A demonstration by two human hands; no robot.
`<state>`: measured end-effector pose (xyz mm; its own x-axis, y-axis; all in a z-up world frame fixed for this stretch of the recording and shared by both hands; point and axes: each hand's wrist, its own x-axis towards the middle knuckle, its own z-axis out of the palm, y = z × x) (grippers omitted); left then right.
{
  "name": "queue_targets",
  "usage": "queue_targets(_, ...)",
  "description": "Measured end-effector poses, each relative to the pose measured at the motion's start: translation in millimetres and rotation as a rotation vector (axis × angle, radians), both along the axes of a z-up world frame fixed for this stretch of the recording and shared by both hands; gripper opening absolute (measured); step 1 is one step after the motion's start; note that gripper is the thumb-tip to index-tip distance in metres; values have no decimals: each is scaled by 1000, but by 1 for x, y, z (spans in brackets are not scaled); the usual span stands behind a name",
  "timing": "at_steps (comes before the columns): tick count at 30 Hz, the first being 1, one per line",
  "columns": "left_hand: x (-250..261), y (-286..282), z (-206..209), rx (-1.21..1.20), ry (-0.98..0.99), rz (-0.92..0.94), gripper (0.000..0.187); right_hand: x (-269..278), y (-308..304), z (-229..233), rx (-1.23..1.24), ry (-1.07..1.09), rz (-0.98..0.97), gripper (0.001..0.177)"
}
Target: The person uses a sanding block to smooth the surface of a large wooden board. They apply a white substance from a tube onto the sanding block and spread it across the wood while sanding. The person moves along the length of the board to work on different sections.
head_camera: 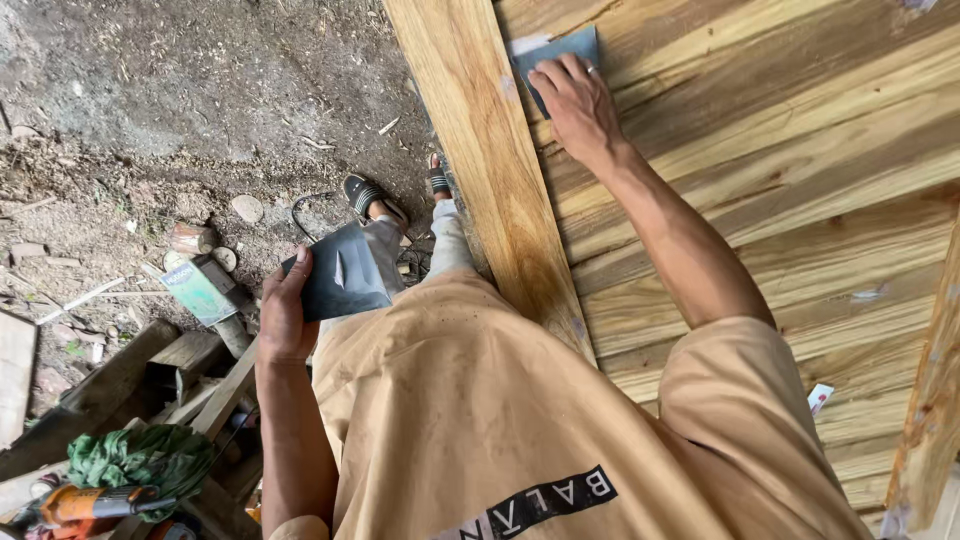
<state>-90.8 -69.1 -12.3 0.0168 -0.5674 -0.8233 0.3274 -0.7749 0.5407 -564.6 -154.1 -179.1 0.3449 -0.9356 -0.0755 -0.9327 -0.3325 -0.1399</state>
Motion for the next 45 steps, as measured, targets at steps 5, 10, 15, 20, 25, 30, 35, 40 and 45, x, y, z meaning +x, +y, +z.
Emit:
queue_targets(5, 9, 3, -3, 11, 13, 4, 19, -9, 22, 8, 72, -97, -49, 61)
queue_targets(10, 7, 9, -13, 28, 56, 7, 21, -24, -1, 21, -24, -127, -12, 55)
queue_targets(15, 1, 2, -14, 50, 50, -8, 19, -41, 16, 37, -43, -152, -5, 47)
queue_targets(20, -1, -7, -6, 26, 40, -87, 27, -30, -15, 20, 128, -148, -199, 26)
queue_targets(25, 2, -7, -6, 11, 55, -96, 26, 6, -33, -7, 0, -84, -96, 44)
queue_targets(30, -5, -10, -8, 32, 42, -41, 21, 7, -9, -6, 75, -49, 11, 46)
queue_targets(35, -3, -11, -9, 19, 57, -52, 24, 8, 6, -15, -56, 30, 18, 49)
queue_targets(40, -7, -17, -8, 74, 20, -62, 25, 14, 21, -27, -100, 9, -6, 58)
queue_targets(45, -23, -41, -7, 26, 54, -183, 26, 17, 30, -21, -26, 31, -8, 56)
